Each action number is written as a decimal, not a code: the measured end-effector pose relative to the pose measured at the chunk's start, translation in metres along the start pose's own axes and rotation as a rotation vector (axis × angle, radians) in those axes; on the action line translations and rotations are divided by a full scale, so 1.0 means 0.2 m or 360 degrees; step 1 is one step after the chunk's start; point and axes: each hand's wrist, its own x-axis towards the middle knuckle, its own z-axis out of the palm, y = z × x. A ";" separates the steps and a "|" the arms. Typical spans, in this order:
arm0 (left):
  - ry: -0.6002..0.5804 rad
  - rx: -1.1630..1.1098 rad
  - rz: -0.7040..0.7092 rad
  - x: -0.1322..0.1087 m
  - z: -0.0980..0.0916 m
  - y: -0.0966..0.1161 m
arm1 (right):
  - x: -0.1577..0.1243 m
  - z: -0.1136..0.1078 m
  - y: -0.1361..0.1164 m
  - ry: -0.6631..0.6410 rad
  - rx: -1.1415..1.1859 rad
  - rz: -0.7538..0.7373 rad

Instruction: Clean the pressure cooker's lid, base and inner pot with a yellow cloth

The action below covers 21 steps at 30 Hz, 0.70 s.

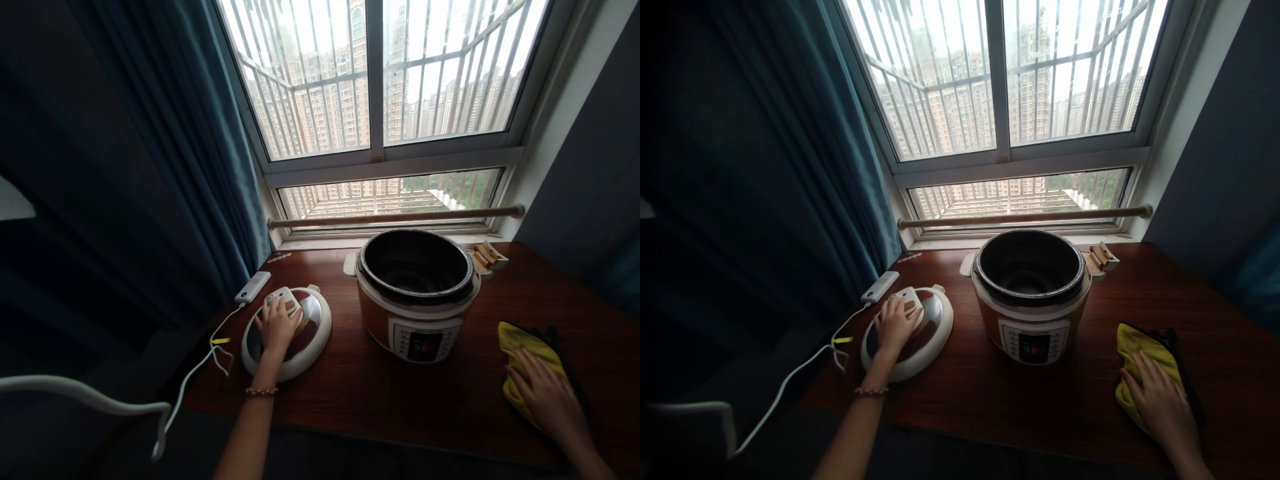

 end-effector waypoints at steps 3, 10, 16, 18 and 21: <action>-0.0071 0.0226 -0.0022 0.05 0.05 -0.03 | -0.02 0.04 0.06 -0.0065 -0.0108 -0.0172; 0.0119 0.0505 0.0087 0.08 0.07 -0.07 | 0.00 -0.01 -0.01 0.0040 0.0008 -0.0066; 0.0383 0.0359 0.0000 0.11 -0.03 -0.11 | 0.05 -0.06 -0.02 0.0375 0.0307 0.0226; 0.0519 0.0238 -0.0024 0.13 -0.11 -0.12 | 0.09 -0.14 -0.03 0.0502 0.0372 0.0342; 0.0724 0.0066 -0.0002 0.18 -0.28 -0.07 | 0.20 -0.38 -0.14 0.0618 0.0470 0.0575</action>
